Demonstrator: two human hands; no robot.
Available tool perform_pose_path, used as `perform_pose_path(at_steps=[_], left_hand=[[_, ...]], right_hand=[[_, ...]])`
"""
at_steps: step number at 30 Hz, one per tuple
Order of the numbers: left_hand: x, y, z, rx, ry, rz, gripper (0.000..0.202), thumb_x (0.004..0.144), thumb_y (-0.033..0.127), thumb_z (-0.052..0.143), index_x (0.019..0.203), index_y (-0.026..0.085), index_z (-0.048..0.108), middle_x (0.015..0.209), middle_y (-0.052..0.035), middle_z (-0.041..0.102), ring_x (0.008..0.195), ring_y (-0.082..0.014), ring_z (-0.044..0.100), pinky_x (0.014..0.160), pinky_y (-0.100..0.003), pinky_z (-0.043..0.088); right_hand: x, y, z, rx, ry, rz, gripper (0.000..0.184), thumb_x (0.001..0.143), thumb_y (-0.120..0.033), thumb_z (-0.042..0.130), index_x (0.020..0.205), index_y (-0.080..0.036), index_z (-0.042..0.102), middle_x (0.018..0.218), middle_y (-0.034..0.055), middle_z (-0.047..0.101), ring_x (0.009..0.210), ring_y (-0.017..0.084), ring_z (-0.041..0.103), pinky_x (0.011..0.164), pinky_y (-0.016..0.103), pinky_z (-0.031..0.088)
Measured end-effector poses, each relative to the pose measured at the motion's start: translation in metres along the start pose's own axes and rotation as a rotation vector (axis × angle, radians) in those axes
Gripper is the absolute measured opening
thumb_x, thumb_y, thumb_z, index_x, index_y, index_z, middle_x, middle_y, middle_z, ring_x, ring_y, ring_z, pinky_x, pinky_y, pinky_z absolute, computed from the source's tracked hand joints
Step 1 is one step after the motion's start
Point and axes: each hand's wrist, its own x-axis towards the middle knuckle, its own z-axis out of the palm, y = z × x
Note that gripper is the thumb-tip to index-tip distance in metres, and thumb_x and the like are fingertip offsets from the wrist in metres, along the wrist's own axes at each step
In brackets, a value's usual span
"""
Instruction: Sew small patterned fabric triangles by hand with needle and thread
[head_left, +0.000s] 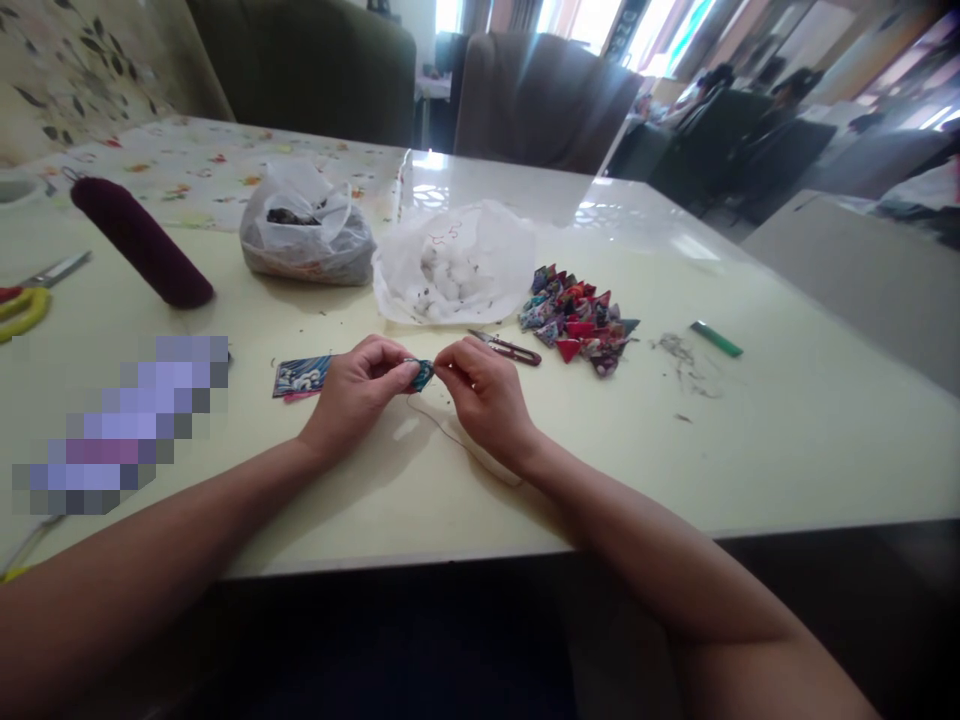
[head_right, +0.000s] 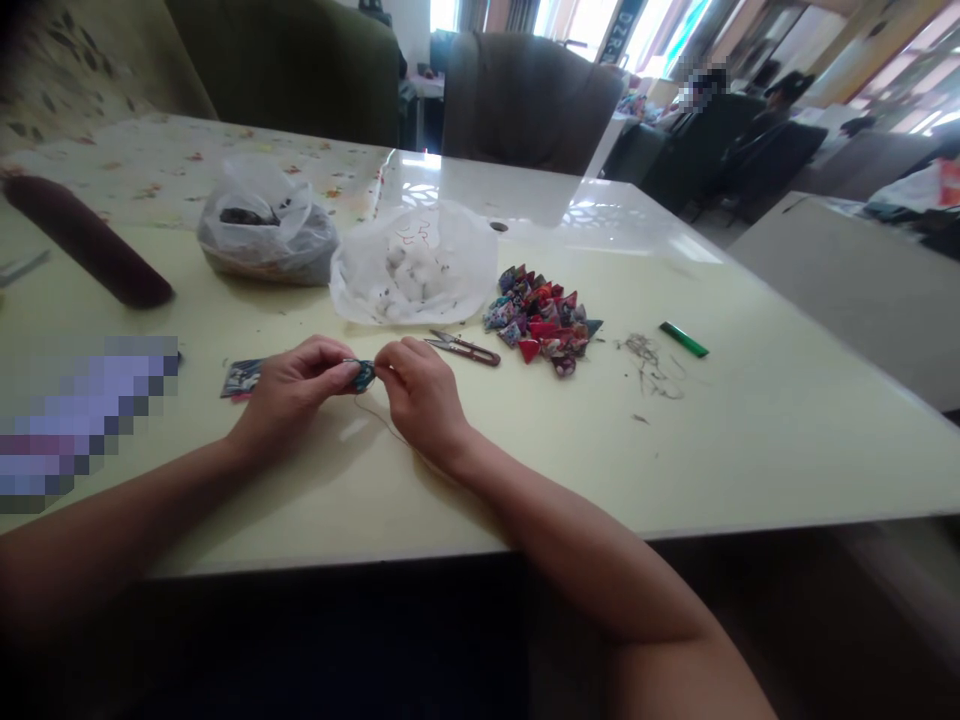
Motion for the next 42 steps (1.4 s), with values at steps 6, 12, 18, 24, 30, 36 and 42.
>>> perform_pose_path(at_steps=[6, 12, 18, 24, 30, 36, 42], left_hand=[[0.003, -0.005, -0.005, -0.08, -0.067, -0.056, 0.02, 0.077, 0.036, 0.078, 0.081, 0.017, 0.073, 0.086, -0.003, 0.066, 0.078, -0.015, 0.063, 0.079, -0.031, 0.058], [0.004, -0.002, -0.008, -0.122, -0.116, -0.103, 0.017, 0.077, 0.035, 0.079, 0.08, 0.018, 0.075, 0.091, -0.0039, 0.067, 0.079, -0.0151, 0.063, 0.079, -0.03, 0.057], [0.004, 0.002, -0.008, -0.211, -0.183, -0.16, 0.015, 0.079, 0.034, 0.077, 0.081, 0.019, 0.076, 0.085, -0.0022, 0.067, 0.079, -0.0141, 0.063, 0.08, -0.028, 0.057], [0.003, 0.0, -0.007, -0.254, -0.202, -0.183, 0.015, 0.079, 0.033, 0.077, 0.081, 0.018, 0.075, 0.083, -0.0025, 0.068, 0.078, -0.0144, 0.063, 0.081, -0.03, 0.057], [0.004, 0.0, -0.008, -0.31, -0.234, -0.21, 0.015, 0.078, 0.032, 0.078, 0.08, 0.017, 0.074, 0.082, -0.0024, 0.067, 0.078, -0.014, 0.063, 0.081, -0.029, 0.058], [0.004, -0.001, -0.01, -0.349, -0.288, -0.239, 0.017, 0.076, 0.031, 0.081, 0.079, 0.016, 0.073, 0.082, -0.0017, 0.066, 0.077, -0.0134, 0.064, 0.08, -0.029, 0.058], [0.004, -0.005, -0.008, -0.323, -0.27, -0.235, 0.019, 0.075, 0.032, 0.082, 0.079, 0.015, 0.073, 0.08, -0.0018, 0.067, 0.077, -0.0137, 0.065, 0.081, -0.03, 0.058]], right_hand=[[0.006, 0.005, -0.005, 0.112, -0.057, 0.062, 0.015, 0.091, -0.017, 0.06, 0.077, -0.02, 0.061, 0.075, -0.0002, 0.053, 0.071, 0.014, 0.05, 0.068, 0.027, 0.039], [0.011, 0.012, -0.012, 0.235, -0.14, 0.118, 0.012, 0.089, -0.022, 0.063, 0.077, -0.02, 0.065, 0.075, -0.0006, 0.055, 0.071, 0.014, 0.049, 0.07, 0.028, 0.04], [0.012, 0.015, -0.013, 0.383, -0.182, 0.176, 0.011, 0.087, -0.027, 0.065, 0.078, -0.02, 0.067, 0.076, 0.0, 0.06, 0.075, 0.015, 0.053, 0.074, 0.03, 0.042], [0.01, 0.015, -0.01, 0.415, -0.176, 0.199, 0.011, 0.085, -0.027, 0.066, 0.077, -0.02, 0.066, 0.078, 0.0001, 0.063, 0.076, 0.015, 0.055, 0.074, 0.03, 0.042], [0.009, 0.017, -0.009, 0.396, -0.154, 0.137, 0.01, 0.087, -0.024, 0.066, 0.078, -0.02, 0.068, 0.078, -0.0001, 0.062, 0.076, 0.014, 0.055, 0.075, 0.03, 0.042], [0.006, 0.017, -0.007, 0.392, -0.128, 0.062, 0.009, 0.087, -0.02, 0.066, 0.079, -0.019, 0.069, 0.075, -0.0015, 0.058, 0.072, 0.013, 0.054, 0.071, 0.028, 0.042], [0.006, 0.016, -0.005, 0.305, -0.116, 0.026, 0.011, 0.089, -0.018, 0.065, 0.079, -0.02, 0.069, 0.075, -0.0016, 0.056, 0.07, 0.012, 0.052, 0.069, 0.028, 0.041]])
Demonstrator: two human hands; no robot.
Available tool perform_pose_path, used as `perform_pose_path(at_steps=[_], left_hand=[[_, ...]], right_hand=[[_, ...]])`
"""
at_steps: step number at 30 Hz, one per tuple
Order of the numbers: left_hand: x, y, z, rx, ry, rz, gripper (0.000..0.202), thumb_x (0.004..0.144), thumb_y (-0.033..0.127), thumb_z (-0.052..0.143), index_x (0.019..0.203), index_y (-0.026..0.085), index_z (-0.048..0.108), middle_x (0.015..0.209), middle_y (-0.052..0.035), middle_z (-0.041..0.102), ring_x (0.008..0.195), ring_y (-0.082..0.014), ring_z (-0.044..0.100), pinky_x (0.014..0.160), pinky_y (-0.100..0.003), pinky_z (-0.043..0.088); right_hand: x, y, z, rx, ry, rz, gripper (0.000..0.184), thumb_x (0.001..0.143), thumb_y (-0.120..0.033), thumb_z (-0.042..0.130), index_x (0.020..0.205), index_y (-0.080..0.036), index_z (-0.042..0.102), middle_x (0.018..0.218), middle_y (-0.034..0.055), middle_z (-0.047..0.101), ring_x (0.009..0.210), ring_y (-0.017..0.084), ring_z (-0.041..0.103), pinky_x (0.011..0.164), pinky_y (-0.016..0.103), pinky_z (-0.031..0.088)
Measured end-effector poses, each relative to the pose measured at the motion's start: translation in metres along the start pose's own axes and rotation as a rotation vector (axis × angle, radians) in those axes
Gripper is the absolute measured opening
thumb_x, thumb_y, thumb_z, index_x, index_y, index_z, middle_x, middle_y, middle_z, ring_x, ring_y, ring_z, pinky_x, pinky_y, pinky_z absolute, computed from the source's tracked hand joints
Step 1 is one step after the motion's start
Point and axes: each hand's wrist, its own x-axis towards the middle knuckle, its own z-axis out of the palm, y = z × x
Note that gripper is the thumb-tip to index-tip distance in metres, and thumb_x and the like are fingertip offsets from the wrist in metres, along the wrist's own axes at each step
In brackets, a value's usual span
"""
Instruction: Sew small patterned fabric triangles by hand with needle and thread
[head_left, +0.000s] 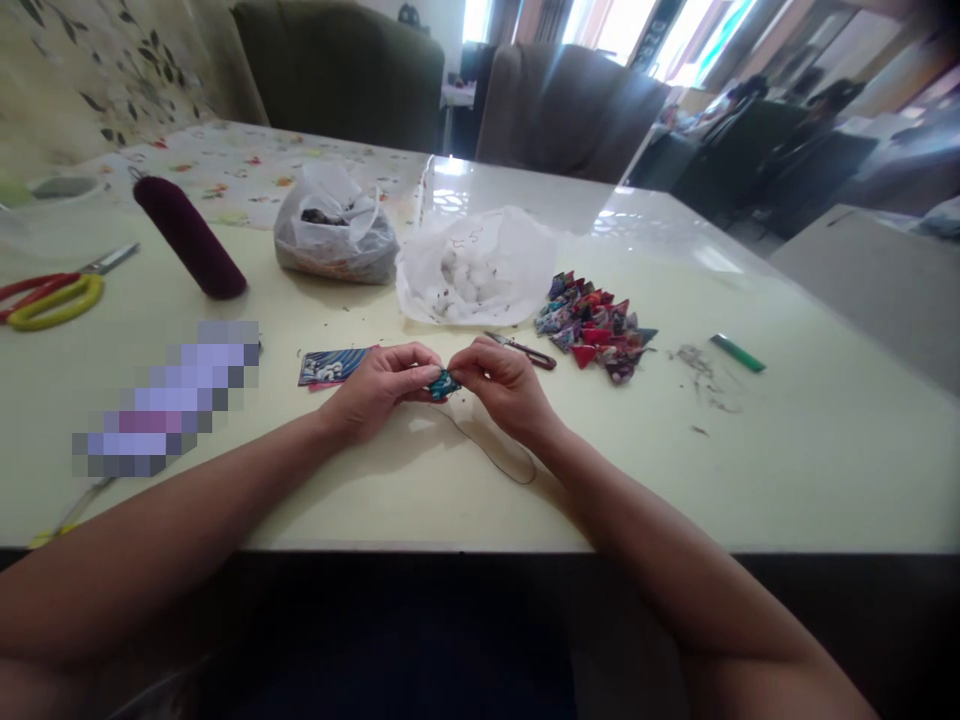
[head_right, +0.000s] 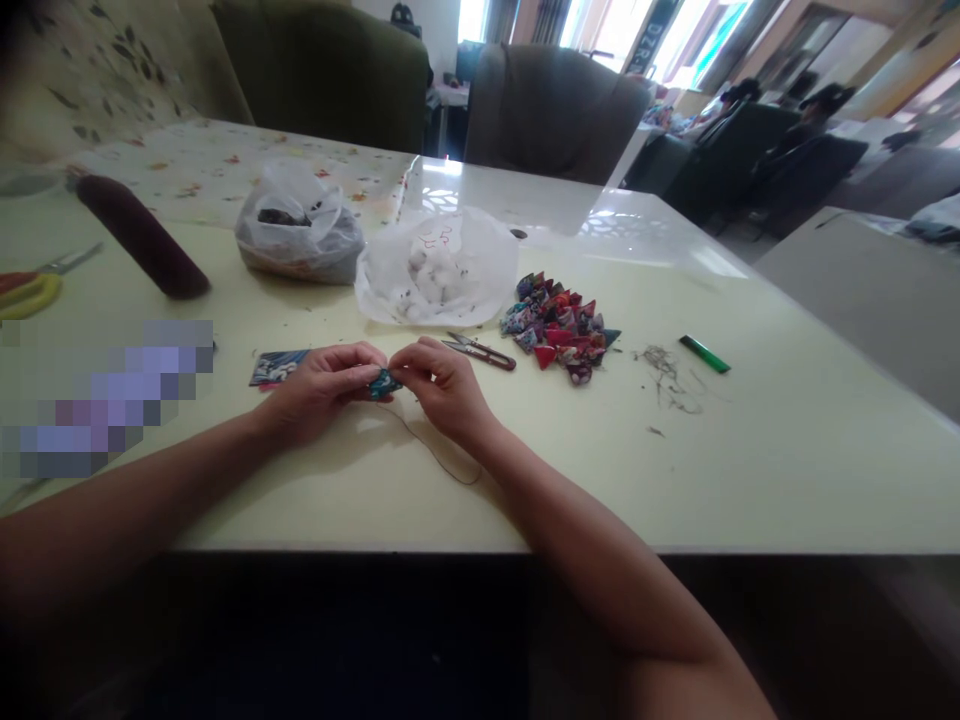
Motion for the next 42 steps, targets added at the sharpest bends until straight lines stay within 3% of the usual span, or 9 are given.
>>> perform_pose_path(at_steps=[16, 26, 35, 42], left_hand=[[0.002, -0.002, -0.002, 0.138, 0.053, 0.156, 0.019, 0.079, 0.033, 0.079, 0.083, 0.016, 0.072, 0.085, -0.0023, 0.064, 0.079, -0.014, 0.063, 0.078, -0.028, 0.056], [-0.001, 0.002, 0.003, 0.493, 0.116, 0.393, 0.014, 0.083, 0.03, 0.073, 0.078, 0.017, 0.072, 0.088, -0.0047, 0.064, 0.082, -0.0158, 0.06, 0.076, -0.029, 0.051], [-0.002, -0.007, 0.01, 0.619, 0.159, 0.498, 0.015, 0.087, 0.026, 0.066, 0.076, 0.016, 0.066, 0.086, -0.0048, 0.059, 0.079, -0.0149, 0.06, 0.061, -0.023, 0.051], [0.001, -0.014, 0.01, 0.667, 0.162, 0.552, 0.019, 0.088, 0.024, 0.067, 0.071, 0.017, 0.062, 0.085, -0.005, 0.059, 0.076, -0.0143, 0.059, 0.065, -0.026, 0.05]], right_hand=[[0.001, -0.004, -0.002, -0.102, 0.003, 0.001, 0.009, 0.091, -0.016, 0.06, 0.082, -0.02, 0.063, 0.08, 0.0005, 0.058, 0.078, 0.015, 0.054, 0.073, 0.029, 0.042], [-0.003, -0.009, 0.006, -0.146, 0.028, -0.088, 0.01, 0.094, -0.014, 0.055, 0.086, -0.02, 0.057, 0.081, 0.0004, 0.056, 0.078, 0.015, 0.054, 0.073, 0.028, 0.043], [-0.007, -0.011, 0.007, -0.505, -0.013, -0.282, 0.014, 0.1, -0.014, 0.046, 0.09, -0.02, 0.055, 0.082, 0.0051, 0.058, 0.077, 0.018, 0.054, 0.07, 0.029, 0.041], [-0.008, -0.01, 0.011, -0.848, 0.009, -0.434, 0.021, 0.096, -0.007, 0.045, 0.084, -0.02, 0.058, 0.074, 0.0041, 0.057, 0.069, 0.018, 0.052, 0.064, 0.03, 0.037]])
